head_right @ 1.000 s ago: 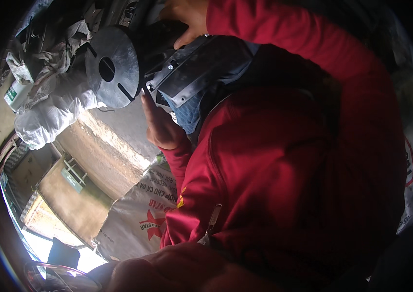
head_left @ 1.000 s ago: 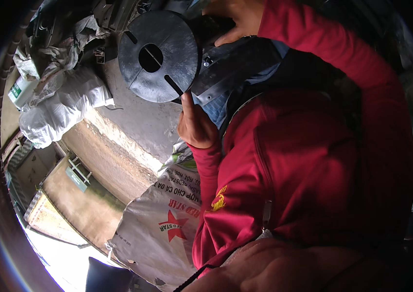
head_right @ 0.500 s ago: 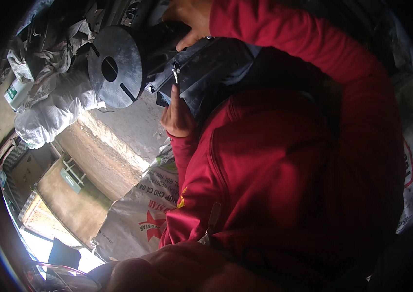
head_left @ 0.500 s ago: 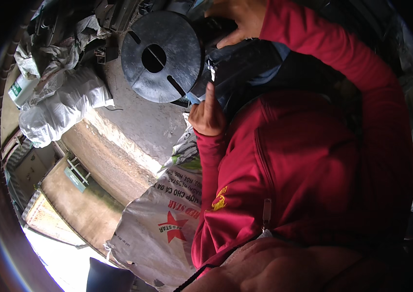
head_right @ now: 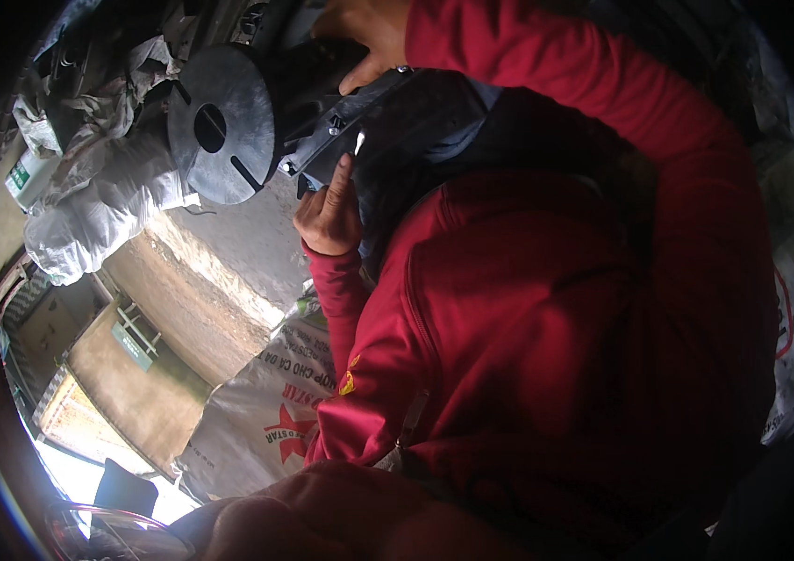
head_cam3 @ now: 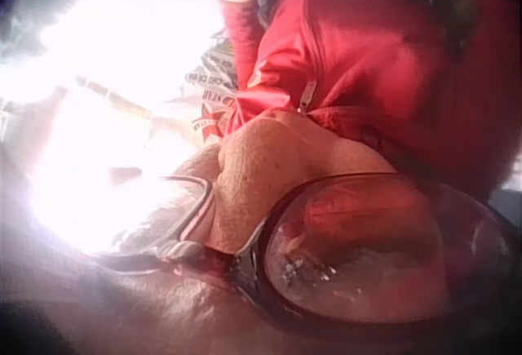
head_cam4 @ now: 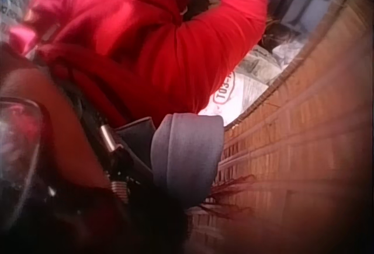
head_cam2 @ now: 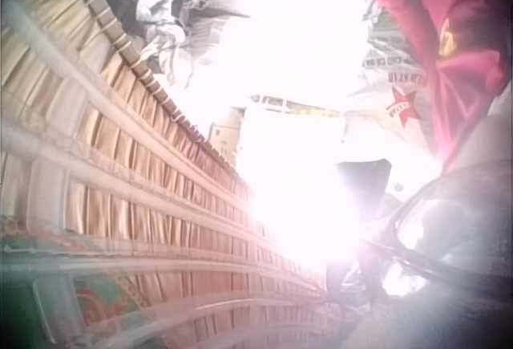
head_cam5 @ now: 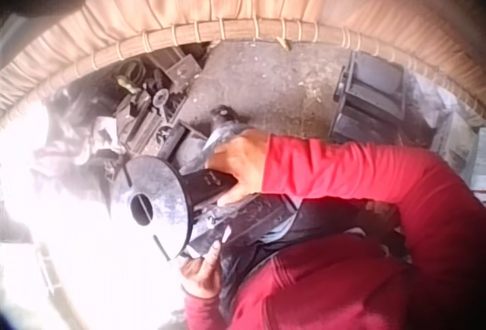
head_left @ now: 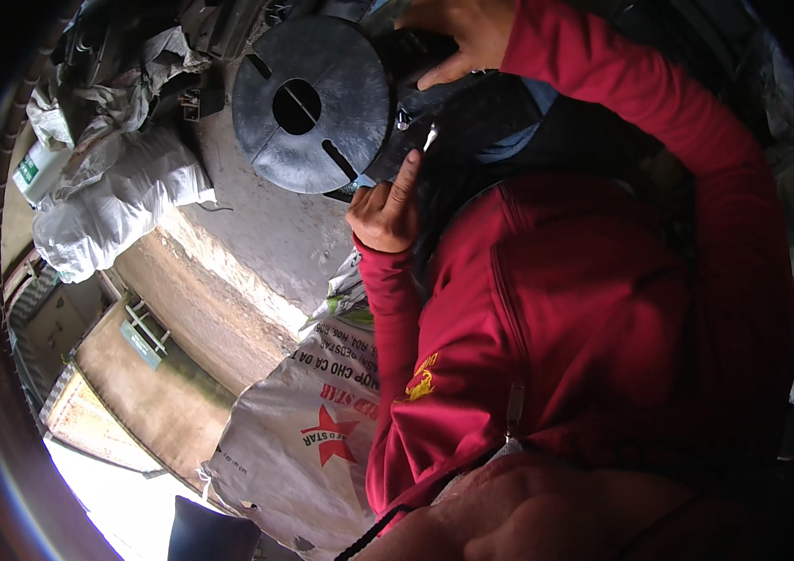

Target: The person uses a wrench to tighten bolts on a large metal component, likely part of a motor or machinery. They repeatedly adjust the component's position and work on different bolt locations to secure it.

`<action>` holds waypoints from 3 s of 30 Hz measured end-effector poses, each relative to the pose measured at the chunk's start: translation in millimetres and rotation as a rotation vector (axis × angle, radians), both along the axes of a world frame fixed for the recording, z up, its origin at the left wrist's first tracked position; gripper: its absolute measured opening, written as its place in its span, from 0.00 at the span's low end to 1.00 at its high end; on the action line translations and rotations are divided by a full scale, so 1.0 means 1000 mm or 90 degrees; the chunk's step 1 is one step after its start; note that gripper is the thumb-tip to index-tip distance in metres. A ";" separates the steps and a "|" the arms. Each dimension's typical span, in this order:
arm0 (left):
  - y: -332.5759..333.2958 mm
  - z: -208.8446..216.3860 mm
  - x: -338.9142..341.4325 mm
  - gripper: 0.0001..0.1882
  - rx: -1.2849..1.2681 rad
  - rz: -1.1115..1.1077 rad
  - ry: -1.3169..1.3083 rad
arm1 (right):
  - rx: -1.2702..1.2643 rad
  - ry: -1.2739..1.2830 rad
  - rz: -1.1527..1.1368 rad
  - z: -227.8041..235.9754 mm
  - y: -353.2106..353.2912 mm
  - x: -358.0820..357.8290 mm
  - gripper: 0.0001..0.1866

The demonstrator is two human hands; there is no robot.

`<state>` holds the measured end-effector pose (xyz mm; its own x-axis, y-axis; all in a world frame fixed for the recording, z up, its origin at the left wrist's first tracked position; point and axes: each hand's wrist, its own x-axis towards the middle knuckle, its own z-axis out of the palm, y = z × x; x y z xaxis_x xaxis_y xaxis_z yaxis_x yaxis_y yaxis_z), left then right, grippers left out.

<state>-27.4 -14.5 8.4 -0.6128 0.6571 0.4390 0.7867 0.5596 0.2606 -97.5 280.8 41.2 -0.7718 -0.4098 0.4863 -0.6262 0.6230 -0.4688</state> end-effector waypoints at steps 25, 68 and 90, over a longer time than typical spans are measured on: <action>-0.018 0.003 -0.022 0.27 0.035 0.013 0.001 | 0.011 -0.016 -0.023 0.002 0.001 0.002 0.27; 0.054 -0.004 -0.012 0.13 0.135 0.160 0.106 | 0.031 0.003 -0.011 -0.007 0.001 0.002 0.28; 0.049 0.006 -0.014 0.13 0.170 0.211 -0.029 | -0.085 -0.049 -0.164 -0.050 -0.086 0.060 0.09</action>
